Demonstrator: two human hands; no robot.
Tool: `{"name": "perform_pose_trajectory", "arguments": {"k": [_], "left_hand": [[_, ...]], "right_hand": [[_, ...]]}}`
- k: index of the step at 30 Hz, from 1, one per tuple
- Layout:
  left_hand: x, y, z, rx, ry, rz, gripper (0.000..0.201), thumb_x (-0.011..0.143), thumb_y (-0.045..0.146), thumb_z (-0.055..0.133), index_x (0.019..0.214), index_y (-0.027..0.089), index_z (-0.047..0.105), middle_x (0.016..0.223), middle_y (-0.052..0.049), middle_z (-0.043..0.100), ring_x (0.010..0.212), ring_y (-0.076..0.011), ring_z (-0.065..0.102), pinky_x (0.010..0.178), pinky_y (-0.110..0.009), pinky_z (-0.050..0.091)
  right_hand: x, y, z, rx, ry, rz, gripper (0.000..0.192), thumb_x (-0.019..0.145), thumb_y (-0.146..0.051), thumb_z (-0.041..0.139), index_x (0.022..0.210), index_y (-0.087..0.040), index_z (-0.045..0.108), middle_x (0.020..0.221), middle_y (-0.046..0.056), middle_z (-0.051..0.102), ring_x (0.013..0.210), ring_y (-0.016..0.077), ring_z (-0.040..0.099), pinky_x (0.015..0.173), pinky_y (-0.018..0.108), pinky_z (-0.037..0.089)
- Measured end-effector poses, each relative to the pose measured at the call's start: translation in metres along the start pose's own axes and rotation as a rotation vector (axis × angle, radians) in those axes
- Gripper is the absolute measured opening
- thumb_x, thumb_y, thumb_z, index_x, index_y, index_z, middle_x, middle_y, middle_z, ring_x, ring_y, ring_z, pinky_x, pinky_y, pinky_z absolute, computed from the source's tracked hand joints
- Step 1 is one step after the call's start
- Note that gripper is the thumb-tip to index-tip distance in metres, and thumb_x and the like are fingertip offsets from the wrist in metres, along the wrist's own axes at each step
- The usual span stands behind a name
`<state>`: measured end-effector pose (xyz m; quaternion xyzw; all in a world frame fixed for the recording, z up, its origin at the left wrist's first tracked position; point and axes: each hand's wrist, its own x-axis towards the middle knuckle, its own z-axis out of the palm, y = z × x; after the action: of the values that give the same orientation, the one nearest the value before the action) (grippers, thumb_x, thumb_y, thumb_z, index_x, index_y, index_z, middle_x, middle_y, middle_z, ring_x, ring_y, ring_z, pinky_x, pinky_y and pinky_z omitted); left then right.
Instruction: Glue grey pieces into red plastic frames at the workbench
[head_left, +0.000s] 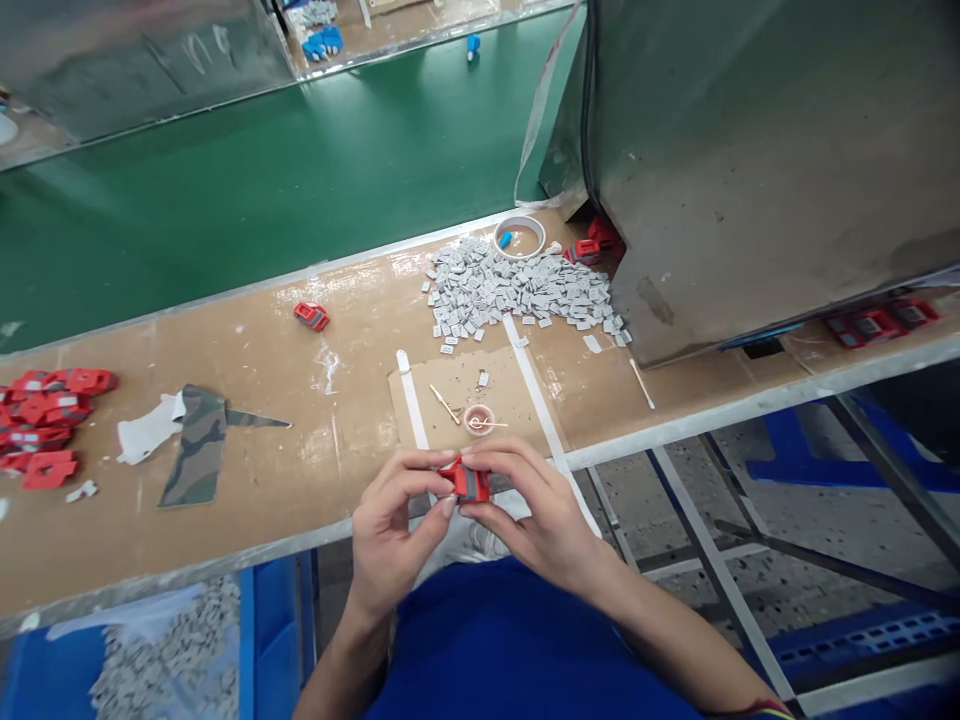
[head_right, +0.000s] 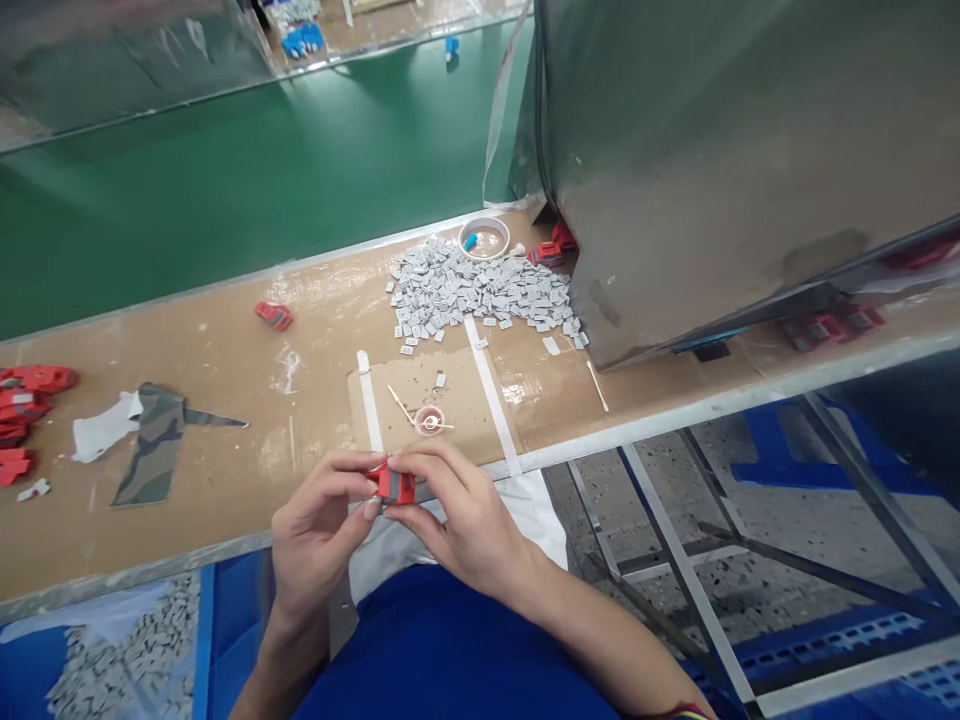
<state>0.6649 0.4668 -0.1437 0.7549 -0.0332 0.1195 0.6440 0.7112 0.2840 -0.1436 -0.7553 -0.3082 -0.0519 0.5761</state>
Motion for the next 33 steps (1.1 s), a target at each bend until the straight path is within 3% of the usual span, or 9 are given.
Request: {"name": "perform_pose_trajectory", "arguments": {"k": [8, 11, 15, 19, 23, 33], "left_hand": [[0.000, 0.000, -0.003, 0.139, -0.067, 0.093, 0.020, 0.092, 0.006, 0.071, 0.103, 0.022, 0.077, 0.116, -0.009, 0.075, 0.109, -0.0204, 0.073, 0.095, -0.031, 0.061], [-0.004, -0.004, -0.002, 0.086, -0.061, 0.101, 0.032, 0.093, 0.009, 0.073, 0.121, 0.024, 0.072, 0.126, -0.011, 0.074, 0.120, -0.0225, 0.070, 0.104, -0.035, 0.059], [-0.011, -0.012, 0.001, 0.029, -0.079, 0.054, 0.049, 0.096, 0.024, 0.074, 0.143, 0.026, 0.062, 0.141, -0.012, 0.070, 0.134, -0.0248, 0.065, 0.115, -0.038, 0.053], [-0.010, -0.015, 0.004, 0.093, -0.043, 0.099, 0.042, 0.099, 0.023, 0.070, 0.140, 0.029, 0.065, 0.136, -0.008, 0.074, 0.129, -0.0201, 0.069, 0.113, -0.030, 0.055], [-0.003, -0.010, 0.001, 0.218, -0.066, 0.203, 0.043, 0.096, 0.024, 0.074, 0.139, 0.027, 0.067, 0.129, -0.009, 0.078, 0.121, -0.0211, 0.074, 0.107, -0.030, 0.059], [0.006, 0.003, -0.002, 0.338, -0.213, 0.237, 0.030, 0.102, 0.024, 0.064, 0.131, 0.018, 0.070, 0.120, -0.015, 0.078, 0.114, -0.0212, 0.076, 0.098, -0.029, 0.064]], "right_hand": [[-0.003, 0.003, 0.001, 0.007, -0.054, 0.036, 0.032, 0.102, -0.018, 0.063, 0.133, -0.023, 0.059, 0.112, 0.009, 0.064, 0.104, 0.0218, 0.070, 0.087, 0.033, 0.064], [-0.005, 0.005, 0.006, 0.155, 0.020, 0.084, 0.025, 0.102, -0.025, 0.066, 0.127, -0.025, 0.063, 0.110, 0.008, 0.064, 0.104, 0.0214, 0.070, 0.088, 0.033, 0.063], [-0.011, 0.006, 0.017, 0.429, 0.150, 0.296, 0.028, 0.099, -0.042, 0.072, 0.120, -0.026, 0.065, 0.112, 0.008, 0.064, 0.102, 0.0206, 0.071, 0.087, 0.031, 0.064], [-0.016, 0.004, 0.022, 0.447, 0.143, 0.302, 0.024, 0.102, -0.033, 0.068, 0.124, -0.028, 0.061, 0.118, 0.008, 0.067, 0.110, 0.0200, 0.070, 0.095, 0.033, 0.061], [-0.013, 0.001, 0.015, 0.310, 0.088, 0.222, 0.015, 0.101, -0.019, 0.063, 0.113, -0.027, 0.064, 0.118, 0.008, 0.066, 0.114, 0.0203, 0.067, 0.096, 0.034, 0.057], [-0.013, 0.005, 0.008, 0.240, 0.014, 0.229, 0.015, 0.097, -0.012, 0.059, 0.088, -0.023, 0.056, 0.098, 0.003, 0.061, 0.093, 0.0171, 0.062, 0.080, 0.027, 0.050]]}}
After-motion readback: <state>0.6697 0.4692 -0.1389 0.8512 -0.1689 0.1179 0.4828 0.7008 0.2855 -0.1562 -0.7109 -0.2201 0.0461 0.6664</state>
